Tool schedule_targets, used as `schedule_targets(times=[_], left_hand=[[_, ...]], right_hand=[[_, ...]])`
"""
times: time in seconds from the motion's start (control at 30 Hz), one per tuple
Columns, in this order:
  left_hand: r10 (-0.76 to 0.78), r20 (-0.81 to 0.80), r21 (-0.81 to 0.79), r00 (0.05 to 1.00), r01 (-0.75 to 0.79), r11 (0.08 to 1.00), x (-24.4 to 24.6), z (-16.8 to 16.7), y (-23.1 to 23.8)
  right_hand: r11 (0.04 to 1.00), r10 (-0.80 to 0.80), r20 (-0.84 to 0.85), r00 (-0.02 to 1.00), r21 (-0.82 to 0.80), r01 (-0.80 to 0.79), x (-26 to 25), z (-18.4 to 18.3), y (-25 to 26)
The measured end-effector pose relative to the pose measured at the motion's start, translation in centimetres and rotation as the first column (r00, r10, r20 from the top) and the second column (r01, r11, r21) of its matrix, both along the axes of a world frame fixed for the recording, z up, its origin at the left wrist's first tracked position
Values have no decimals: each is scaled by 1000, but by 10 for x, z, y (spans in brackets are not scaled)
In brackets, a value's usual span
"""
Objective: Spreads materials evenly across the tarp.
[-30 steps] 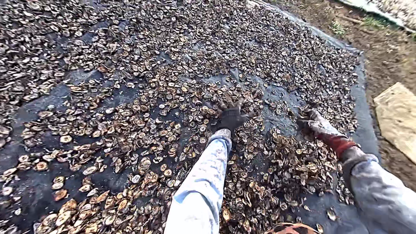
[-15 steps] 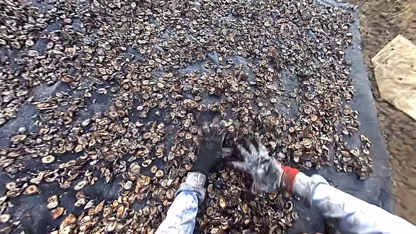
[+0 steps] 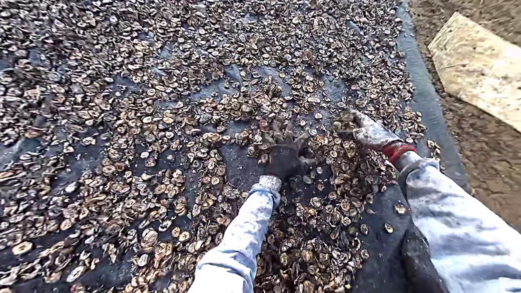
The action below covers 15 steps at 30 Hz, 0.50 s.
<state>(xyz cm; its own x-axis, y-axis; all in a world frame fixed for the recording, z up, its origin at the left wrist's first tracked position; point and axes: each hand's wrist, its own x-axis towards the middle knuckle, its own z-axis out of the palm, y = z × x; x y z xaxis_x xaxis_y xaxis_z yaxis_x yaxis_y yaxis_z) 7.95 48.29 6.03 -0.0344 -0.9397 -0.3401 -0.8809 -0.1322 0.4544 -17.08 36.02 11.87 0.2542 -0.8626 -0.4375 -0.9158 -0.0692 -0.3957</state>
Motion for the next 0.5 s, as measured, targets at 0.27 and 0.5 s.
schedule_targets(times=[0.27, 0.5], left_hand=[[34, -284, -172, 958, -86, 981, -7, -1, 52], [202, 1, -203, 979, -197, 959, -1, 13, -108]], right_hand=[[968, 192, -278, 941, 214, -134, -26, 3, 122], [932, -360, 258, 897, 142, 334, -23, -9, -32]])
